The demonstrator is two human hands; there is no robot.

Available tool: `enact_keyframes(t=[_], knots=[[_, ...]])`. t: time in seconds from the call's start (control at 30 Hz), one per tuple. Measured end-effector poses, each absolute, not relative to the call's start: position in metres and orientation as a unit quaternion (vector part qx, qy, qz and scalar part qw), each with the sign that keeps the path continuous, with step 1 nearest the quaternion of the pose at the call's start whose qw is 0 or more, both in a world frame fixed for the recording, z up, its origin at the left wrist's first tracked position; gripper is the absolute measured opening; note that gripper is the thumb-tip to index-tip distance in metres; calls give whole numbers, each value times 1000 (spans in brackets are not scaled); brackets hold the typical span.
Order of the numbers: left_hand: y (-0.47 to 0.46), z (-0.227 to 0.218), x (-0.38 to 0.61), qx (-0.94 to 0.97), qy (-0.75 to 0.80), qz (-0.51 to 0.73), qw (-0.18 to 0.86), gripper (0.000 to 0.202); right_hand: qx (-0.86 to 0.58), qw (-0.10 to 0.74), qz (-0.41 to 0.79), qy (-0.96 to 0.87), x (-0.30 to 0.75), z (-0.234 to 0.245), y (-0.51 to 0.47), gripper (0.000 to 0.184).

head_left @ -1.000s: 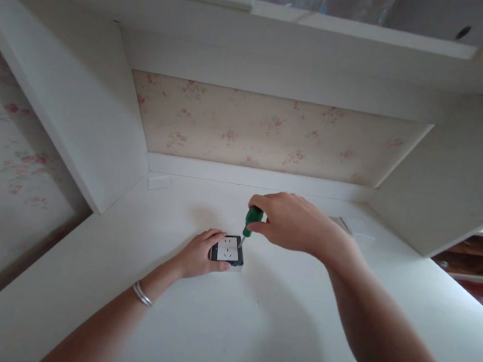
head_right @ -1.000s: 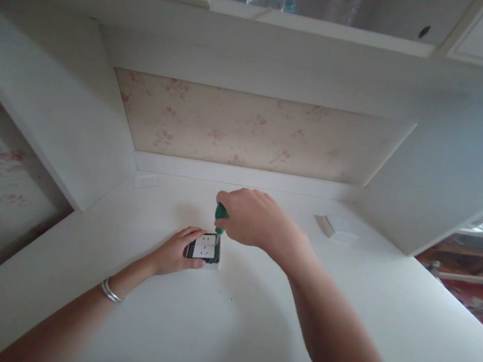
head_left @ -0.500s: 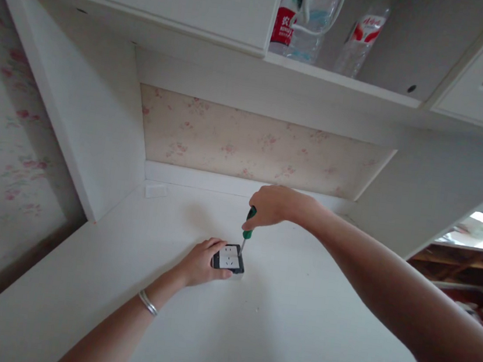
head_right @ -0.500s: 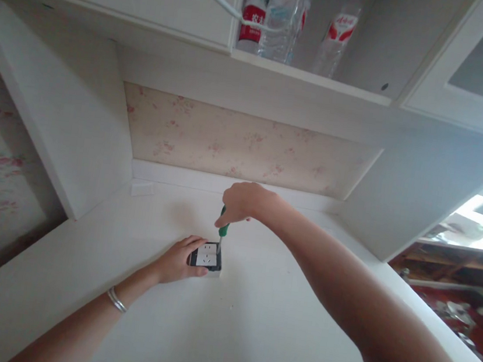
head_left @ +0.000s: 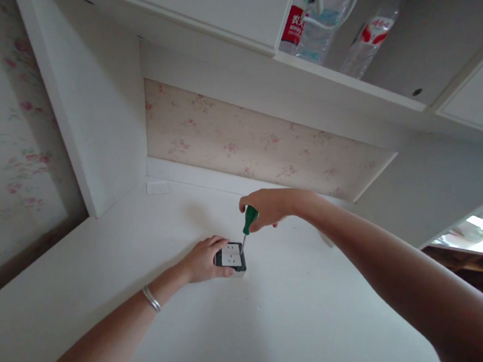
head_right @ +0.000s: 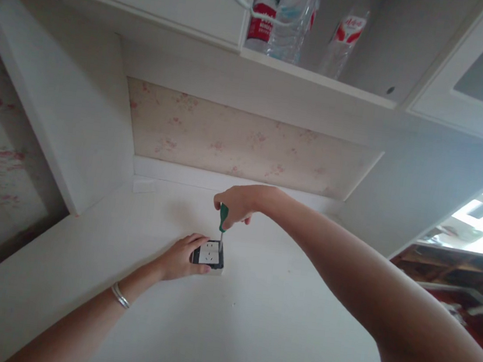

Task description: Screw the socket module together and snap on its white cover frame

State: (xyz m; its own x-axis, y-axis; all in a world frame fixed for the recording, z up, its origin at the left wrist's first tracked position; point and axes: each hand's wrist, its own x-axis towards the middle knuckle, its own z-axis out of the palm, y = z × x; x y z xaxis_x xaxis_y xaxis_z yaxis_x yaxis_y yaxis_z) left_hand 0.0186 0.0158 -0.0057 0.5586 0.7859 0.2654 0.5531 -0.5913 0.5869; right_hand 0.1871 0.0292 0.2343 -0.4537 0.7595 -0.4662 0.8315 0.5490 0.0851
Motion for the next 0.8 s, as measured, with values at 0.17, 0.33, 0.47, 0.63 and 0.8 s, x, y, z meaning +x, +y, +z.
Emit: enact_keyframes(t=[0.17, 0.33, 0.47, 0.63, 0.8], knots=[[15, -4, 18, 855, 388, 260, 226, 79, 500, 274, 18, 822, 186, 237, 27, 52], [16, -6, 18, 856, 384, 264, 224, 78, 440, 234, -29, 866, 193, 236, 32, 55], [16, -6, 18, 856, 385, 264, 223, 80, 489, 235, -10, 840, 194, 236, 31, 48], [16, -5, 17, 856, 387, 261, 224, 80, 454, 245, -74, 853, 191, 241, 28, 50], [16, -5, 18, 858, 385, 259, 220, 80, 491, 261, -13, 831, 190, 241, 31, 53]])
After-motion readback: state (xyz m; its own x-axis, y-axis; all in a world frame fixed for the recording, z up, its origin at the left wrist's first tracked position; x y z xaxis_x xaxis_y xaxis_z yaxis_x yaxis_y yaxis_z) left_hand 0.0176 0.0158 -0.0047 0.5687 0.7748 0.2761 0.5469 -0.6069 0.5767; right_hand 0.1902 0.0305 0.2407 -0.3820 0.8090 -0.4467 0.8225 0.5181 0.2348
